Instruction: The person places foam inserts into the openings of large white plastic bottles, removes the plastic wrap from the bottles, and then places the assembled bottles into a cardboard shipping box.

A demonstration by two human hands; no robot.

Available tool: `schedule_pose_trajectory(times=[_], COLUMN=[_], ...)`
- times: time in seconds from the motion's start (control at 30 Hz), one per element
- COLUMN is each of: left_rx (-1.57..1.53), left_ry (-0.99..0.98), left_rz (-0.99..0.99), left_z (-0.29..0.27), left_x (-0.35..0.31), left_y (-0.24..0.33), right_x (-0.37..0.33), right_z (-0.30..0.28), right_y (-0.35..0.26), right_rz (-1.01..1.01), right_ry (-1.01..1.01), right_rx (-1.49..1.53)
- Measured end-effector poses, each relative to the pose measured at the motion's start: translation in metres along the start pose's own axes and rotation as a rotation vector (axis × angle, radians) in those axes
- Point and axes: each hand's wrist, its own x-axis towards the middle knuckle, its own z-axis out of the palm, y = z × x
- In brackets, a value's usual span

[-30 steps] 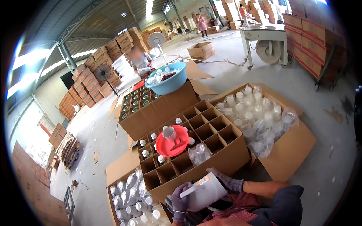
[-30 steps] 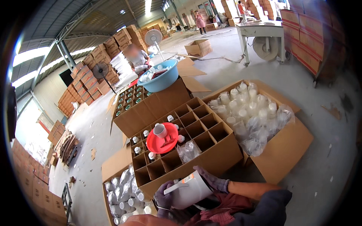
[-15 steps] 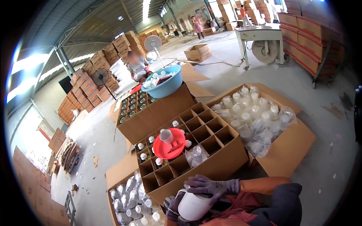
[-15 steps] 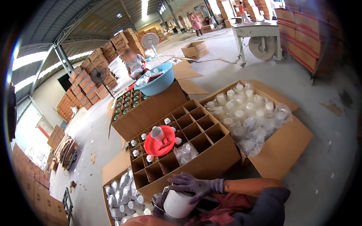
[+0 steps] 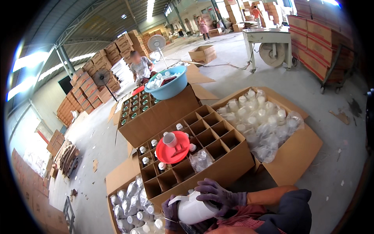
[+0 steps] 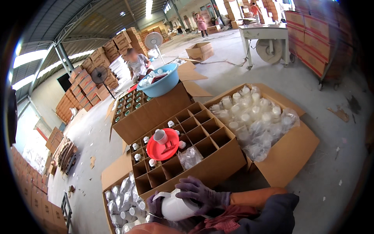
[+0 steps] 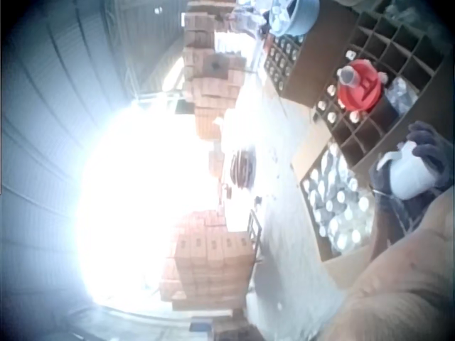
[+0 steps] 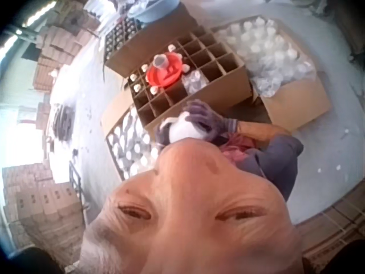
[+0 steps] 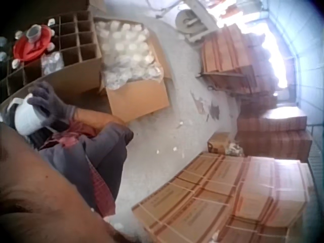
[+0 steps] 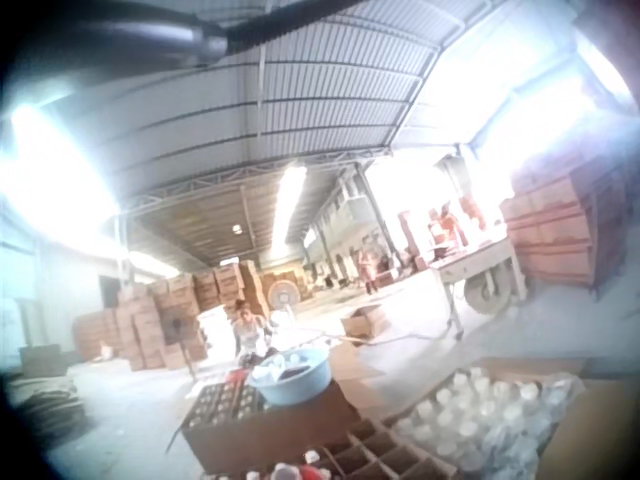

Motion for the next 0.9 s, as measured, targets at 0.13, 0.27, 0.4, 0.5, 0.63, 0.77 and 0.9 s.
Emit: schedule_pose_trajectory(times=[0.13, 0.27, 0.4, 0.5, 0.63, 0.77, 0.9], left_rx=[-0.152, -0.001, 0.038, -0.017, -0.074, -0.083, -0.094], left_ry=[0.048, 0.075, 0.117, 0.152, 0.173, 0.213, 0.231], left_rz=[-0.094, -0.005, -0.050, -0.153, -0.277, -0.319, -0.339], left_z=[-0.008, -0.031, -0.059, -0.063, -0.053, -0.060, -0.066], left_x=[-0.001, -0.008, -0.028, -0.045, -0.060, -0.075, -0.078], left_y=[-0.002, -0.026, -0.044, -0.055, -0.076, -0.082, -0.083], right_x=[0.021, 0.051, 0.201, 0.341, 0.444, 0.466, 0.462], right_z=[-0.006, -0.010, -0.054, -0.074, -0.095, -0.084, -0.073], right_y=[-0.001, 0.026, 0.035, 0.019, -0.010, -0.009, 0.009], right_rz=[-0.030, 0.001, -0.114, -0.378, -0.316, -0.295, -0.278], right_ry=[-0.034, 0.010, 0.293, 0.427, 0.373, 0.328, 0.251], right_rx=[-0.001, 0.176, -0.057, 0.056, 0.075, -0.038, -0.166])
